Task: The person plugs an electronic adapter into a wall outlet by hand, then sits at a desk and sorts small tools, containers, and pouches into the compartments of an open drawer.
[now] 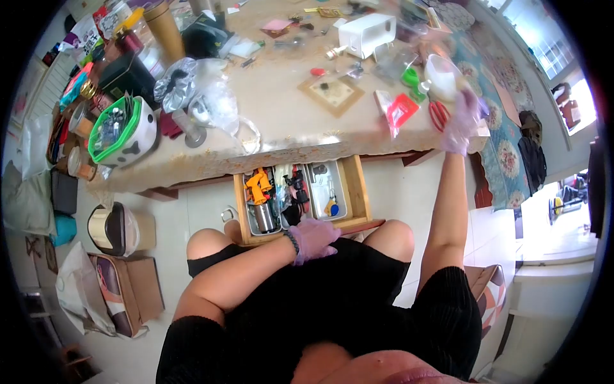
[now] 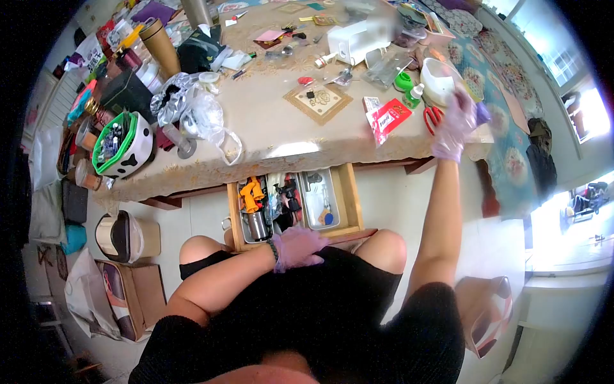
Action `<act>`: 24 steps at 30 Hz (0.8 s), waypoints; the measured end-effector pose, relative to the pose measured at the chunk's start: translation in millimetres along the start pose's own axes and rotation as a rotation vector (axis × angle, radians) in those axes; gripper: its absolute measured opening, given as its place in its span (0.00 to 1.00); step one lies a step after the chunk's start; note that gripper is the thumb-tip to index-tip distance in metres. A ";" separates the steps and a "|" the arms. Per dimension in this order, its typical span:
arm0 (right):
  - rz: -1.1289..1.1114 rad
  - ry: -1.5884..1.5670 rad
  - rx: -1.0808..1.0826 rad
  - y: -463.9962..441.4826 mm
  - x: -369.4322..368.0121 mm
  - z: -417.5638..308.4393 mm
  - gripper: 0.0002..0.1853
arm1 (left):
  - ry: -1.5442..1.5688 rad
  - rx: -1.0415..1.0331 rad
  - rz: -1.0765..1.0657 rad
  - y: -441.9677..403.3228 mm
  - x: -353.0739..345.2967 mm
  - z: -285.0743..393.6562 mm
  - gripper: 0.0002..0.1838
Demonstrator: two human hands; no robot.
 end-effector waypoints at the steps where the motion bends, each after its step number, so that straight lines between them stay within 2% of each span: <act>1: -0.181 -0.061 -0.038 2.5 -22.4 -29.8 0.20 | 0.005 0.000 0.000 1.4 -1.5 0.6 0.21; 3: -0.586 -0.047 -0.096 -1.8 -74.5 -44.2 0.18 | -0.008 0.005 -0.002 1.5 -0.2 -0.7 0.22; 5: -0.918 0.361 0.237 0.2 -120.8 -60.7 0.21 | 0.005 0.024 -0.021 1.1 5.9 0.4 0.22; 6: -0.919 0.360 0.244 5.6 -133.9 -64.7 0.21 | 0.015 0.020 -0.023 -0.1 6.0 -0.1 0.21; 8: -1.066 0.659 0.643 20.9 -157.8 -72.0 0.21 | 0.029 0.017 -0.020 0.0 6.7 0.1 0.21; 9: -1.069 0.659 0.648 23.8 -166.1 -74.1 0.21 | 0.039 0.022 -0.012 1.3 6.6 1.3 0.20; 10: -1.112 0.577 0.561 26.8 -173.0 -77.5 0.22 | 0.048 0.026 -0.005 3.5 6.8 2.0 0.20; 12: -1.080 0.585 0.884 29.1 -192.0 -58.2 0.20 | 0.043 0.001 0.038 8.8 8.4 3.0 0.20; 13: -1.084 0.586 0.890 29.6 -194.1 -62.9 0.20 | 0.036 -0.023 0.077 11.3 9.4 4.8 0.19; 15: -1.090 0.772 0.775 26.8 -199.8 -70.1 0.15 | 0.043 -0.009 0.071 14.1 12.5 6.8 0.19; 18: -1.113 0.801 0.823 26.3 -199.7 -64.2 0.12 | 0.032 0.001 0.067 16.3 17.6 8.6 0.19; 19: -1.114 0.802 0.826 26.8 -196.2 -69.2 0.12 | 0.016 -0.003 0.071 16.8 19.6 9.0 0.19; 21: -1.026 0.700 0.683 26.1 -183.1 -78.2 0.07 | 0.028 -0.001 0.074 19.7 24.1 9.5 0.19; 24: -0.970 0.635 0.621 30.6 -162.5 -94.2 0.07 | 0.033 -0.009 0.084 19.2 20.9 4.7 0.19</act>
Point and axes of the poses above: each hand's wrist, its own y-axis away from the middle knuckle, its own x-axis out of the back of the hand, z = x × y, the point moved 2 cm from there along -y, towards the middle knuckle, and after that the axes turned 5 degrees about x, right-handed, at the moved point
